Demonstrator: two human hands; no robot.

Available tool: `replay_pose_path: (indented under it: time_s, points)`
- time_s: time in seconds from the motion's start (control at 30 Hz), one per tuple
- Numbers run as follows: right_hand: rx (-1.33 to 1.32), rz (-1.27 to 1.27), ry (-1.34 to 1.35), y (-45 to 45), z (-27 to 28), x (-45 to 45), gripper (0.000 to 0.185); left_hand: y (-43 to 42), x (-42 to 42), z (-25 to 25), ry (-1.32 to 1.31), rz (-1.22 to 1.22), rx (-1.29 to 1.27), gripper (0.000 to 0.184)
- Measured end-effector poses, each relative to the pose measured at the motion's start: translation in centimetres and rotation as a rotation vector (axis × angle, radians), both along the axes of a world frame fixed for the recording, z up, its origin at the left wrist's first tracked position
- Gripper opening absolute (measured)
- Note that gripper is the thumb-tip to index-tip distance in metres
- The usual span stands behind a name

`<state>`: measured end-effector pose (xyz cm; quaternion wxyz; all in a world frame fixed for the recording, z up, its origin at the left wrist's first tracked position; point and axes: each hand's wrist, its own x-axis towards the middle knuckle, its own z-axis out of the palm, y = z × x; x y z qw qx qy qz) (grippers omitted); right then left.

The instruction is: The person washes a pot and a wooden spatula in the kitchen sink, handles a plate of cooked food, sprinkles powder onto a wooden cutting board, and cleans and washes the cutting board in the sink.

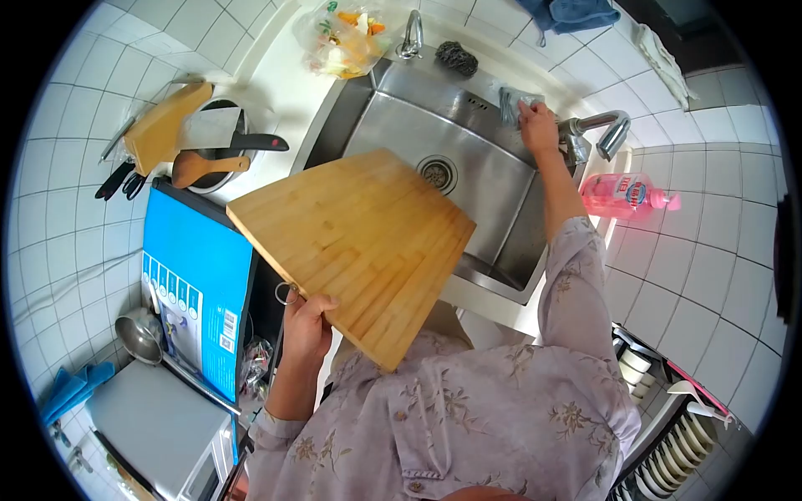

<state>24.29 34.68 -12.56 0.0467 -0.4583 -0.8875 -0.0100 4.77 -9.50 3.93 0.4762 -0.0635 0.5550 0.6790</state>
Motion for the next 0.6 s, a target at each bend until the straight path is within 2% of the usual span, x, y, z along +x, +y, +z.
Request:
replay_pose_path:
  time_s: [0.1, 0.17, 0.2, 0.27, 0.33, 0.4, 0.47, 0.53, 0.6]
  points:
    - [-0.092, -0.098, -0.014, -0.5, 0.4, -0.7, 0.037, 0.1, 0.0, 0.1, 0.008, -0.006, -0.042, 0.052]
    - [0.153, 0.019, 0.232, -1.6, 1.6, -0.9, 0.037, 0.2, 0.1, 0.3, 0.009, 0.001, -0.054, 0.051]
    - [0.000, -0.002, 0.338, -3.2, 2.9, -1.2, 0.034, 0.3, 0.1, 0.5, 0.011, -0.004, -0.043, 0.051]
    - [-0.569, -0.100, 0.504, -6.4, 0.3, -0.5, 0.034, 0.3, 0.1, 1.2, -0.002, -0.016, -0.027, 0.049]
    - [-0.726, 0.213, -0.389, -10.6, -3.4, 0.4, 0.041, 0.3, 0.2, 1.8, 0.004, -0.019, -0.013, 0.049]
    - [-0.705, 0.247, -0.106, -15.0, -6.7, 3.0, 0.045, 0.0, 0.0, 2.4, -0.014, -0.067, 0.014, 0.050]
    - [-0.807, 0.003, 0.025, -17.4, -7.0, 3.5, 0.046, -0.5, 0.1, 2.7, -0.006, -0.063, 0.005, 0.049]
    - [-0.677, -0.035, 0.129, -19.0, -8.0, 5.0, 0.043, -0.4, 0.1, 3.4, -0.009, -0.108, 0.010, 0.048]
    - [-0.616, -0.081, 0.390, -19.2, -8.5, 6.1, 0.035, -0.6, 0.0, 3.9, -0.001, -0.104, 0.015, 0.048]
